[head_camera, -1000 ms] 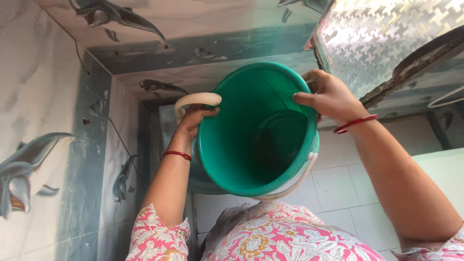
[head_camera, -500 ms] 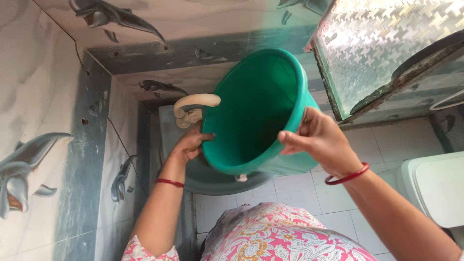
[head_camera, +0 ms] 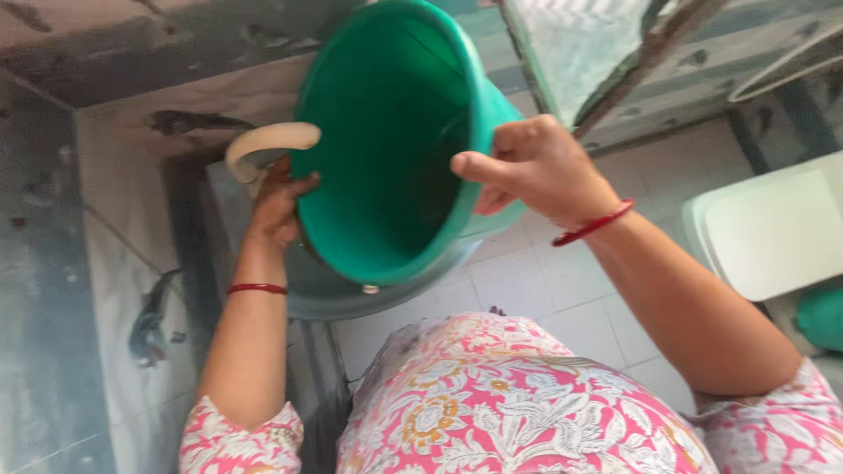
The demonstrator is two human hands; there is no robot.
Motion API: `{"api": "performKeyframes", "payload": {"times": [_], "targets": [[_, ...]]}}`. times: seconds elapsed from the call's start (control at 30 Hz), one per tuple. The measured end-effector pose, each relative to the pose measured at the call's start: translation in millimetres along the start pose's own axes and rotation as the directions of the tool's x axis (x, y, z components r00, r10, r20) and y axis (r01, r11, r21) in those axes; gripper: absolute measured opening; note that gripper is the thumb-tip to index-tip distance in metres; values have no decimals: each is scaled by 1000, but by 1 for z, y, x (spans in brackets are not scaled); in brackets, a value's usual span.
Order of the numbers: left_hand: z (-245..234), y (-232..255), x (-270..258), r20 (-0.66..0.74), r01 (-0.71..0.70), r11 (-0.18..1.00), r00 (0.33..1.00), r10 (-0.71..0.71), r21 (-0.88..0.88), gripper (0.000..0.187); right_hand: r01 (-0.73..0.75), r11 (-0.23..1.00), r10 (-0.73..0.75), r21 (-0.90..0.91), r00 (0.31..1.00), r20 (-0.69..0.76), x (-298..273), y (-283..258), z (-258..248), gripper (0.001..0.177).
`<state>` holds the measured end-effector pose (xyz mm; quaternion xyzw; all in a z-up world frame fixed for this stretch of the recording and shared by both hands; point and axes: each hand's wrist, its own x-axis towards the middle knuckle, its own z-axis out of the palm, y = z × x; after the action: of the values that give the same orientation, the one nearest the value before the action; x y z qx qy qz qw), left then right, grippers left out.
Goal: The person washes a cloth in a bucket of water on the stairs, then carries the bucket into a bathroom and pours the water into a sink. They rinse the bucket, place it on the toilet tank, and use a handheld shower hose and a broom to clean the tiled floor.
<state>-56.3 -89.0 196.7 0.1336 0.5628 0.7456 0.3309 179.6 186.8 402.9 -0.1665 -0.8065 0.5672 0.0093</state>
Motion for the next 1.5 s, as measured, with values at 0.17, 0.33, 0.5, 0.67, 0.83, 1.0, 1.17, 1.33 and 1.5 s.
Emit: {"api": "performKeyframes", "payload": {"times": [0.17, 0.33, 0.5, 0.67, 0.83, 1.0, 1.17, 1.33, 1.5], "targets": [[9, 2, 5, -65, -45, 977, 997, 33, -208, 50, 61, 990, -64, 126, 998, 22, 4, 4, -1, 48], [13, -6, 8, -121, -9, 981, 993, -15, -196, 46, 73, 981, -81, 177, 996, 36, 2, 7, -3, 46], [25, -14, 11, -145, 97, 944, 978, -149, -315, 36, 63, 972, -66, 226, 998, 8, -7, 5, -12, 48], [23, -28, 10, -122, 102, 950, 982, -143, -295, 25, -35, 969, 57, 244, 995, -82, -26, 8, -25, 41], [18, -30, -1, -85, 138, 914, 979, -183, -381, 26, -155, 978, 171, 137, 978, -116, -52, 25, -42, 32], [27, -34, -10, 12, 68, 852, 997, -72, -519, 16, -150, 950, 179, 275, 980, -86, -73, 49, -57, 27], [71, -5, -28, -67, 65, 878, 992, -110, -475, 35, -171, 961, 192, 217, 978, -80, -83, 60, -61, 25], [95, 25, -51, -131, 5, 890, 989, -72, -456, 45, -187, 959, 205, 215, 977, -64, -83, 66, -75, 24], [96, 41, -67, -189, -25, 938, 981, -44, -346, 44, -155, 955, 158, 252, 987, 7, -80, 72, -80, 25]]}}
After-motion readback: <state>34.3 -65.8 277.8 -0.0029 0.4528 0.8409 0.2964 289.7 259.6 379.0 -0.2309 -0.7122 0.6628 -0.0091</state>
